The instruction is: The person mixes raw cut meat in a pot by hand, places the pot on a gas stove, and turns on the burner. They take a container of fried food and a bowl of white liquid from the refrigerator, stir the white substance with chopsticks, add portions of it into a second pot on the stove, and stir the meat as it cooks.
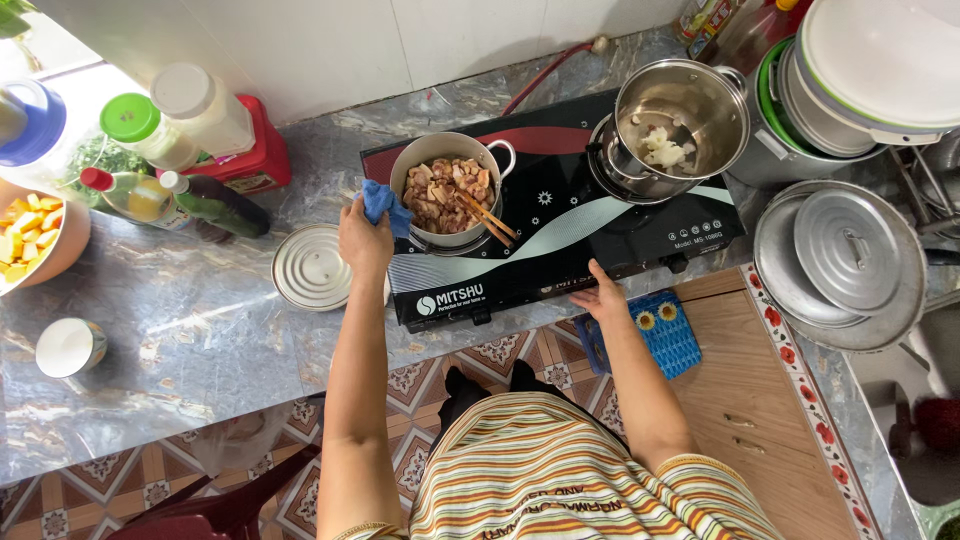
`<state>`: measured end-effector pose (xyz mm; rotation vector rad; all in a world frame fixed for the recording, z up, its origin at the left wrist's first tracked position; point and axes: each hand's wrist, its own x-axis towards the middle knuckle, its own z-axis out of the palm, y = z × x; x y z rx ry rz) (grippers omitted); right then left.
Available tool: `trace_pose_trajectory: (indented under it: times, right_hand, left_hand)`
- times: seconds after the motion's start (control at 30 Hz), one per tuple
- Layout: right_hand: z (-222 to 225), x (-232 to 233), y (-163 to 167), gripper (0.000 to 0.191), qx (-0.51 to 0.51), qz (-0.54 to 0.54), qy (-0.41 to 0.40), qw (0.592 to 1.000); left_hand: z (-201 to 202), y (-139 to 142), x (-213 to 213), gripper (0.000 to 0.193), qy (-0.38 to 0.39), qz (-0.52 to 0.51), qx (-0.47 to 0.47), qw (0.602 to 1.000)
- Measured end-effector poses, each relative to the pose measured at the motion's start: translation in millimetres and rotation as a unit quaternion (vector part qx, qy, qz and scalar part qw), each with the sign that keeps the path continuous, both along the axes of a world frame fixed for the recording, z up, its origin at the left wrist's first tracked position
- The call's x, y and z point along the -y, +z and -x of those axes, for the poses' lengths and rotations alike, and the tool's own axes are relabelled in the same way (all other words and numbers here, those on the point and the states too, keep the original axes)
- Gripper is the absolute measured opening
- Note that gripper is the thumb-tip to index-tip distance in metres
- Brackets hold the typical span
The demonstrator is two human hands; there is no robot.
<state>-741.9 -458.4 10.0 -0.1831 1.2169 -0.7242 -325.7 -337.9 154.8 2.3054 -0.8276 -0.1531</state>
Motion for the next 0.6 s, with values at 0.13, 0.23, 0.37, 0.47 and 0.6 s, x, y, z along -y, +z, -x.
trace_pose_trajectory:
  times: [0.13,0.23,0.37,0.47,0.6]
  right_hand:
    - [4,4,3,0.092,0.006,-0.011,-0.007,1.0]
    - [4,8,2,0.097,0.013,0.001,-0.003,1.0]
    - [8,5,0,0.089,-0.057,-0.008,-0.029,0.998]
    - [18,-6,10,0.084,-0.275,0.045,0.167,0.946]
    - [1,-18,54,0.083,-0.548,0.223,0.405,0.697]
  left_hand:
    - [0,3,1,0.047,-0.005,-0.012,-0.006,1.0]
    - [2,1,3,0.047,-0.009,-0.009,-0.006,1.0]
    - [4,0,4,0.05,-0.001,-0.025,-0.009,1.0]
    - [4,0,3,0.047,-0.004,-0.018,-0.009,1.0]
    - [3,-3,1,0.049,-0.016,-0.002,-0.008,1.0]
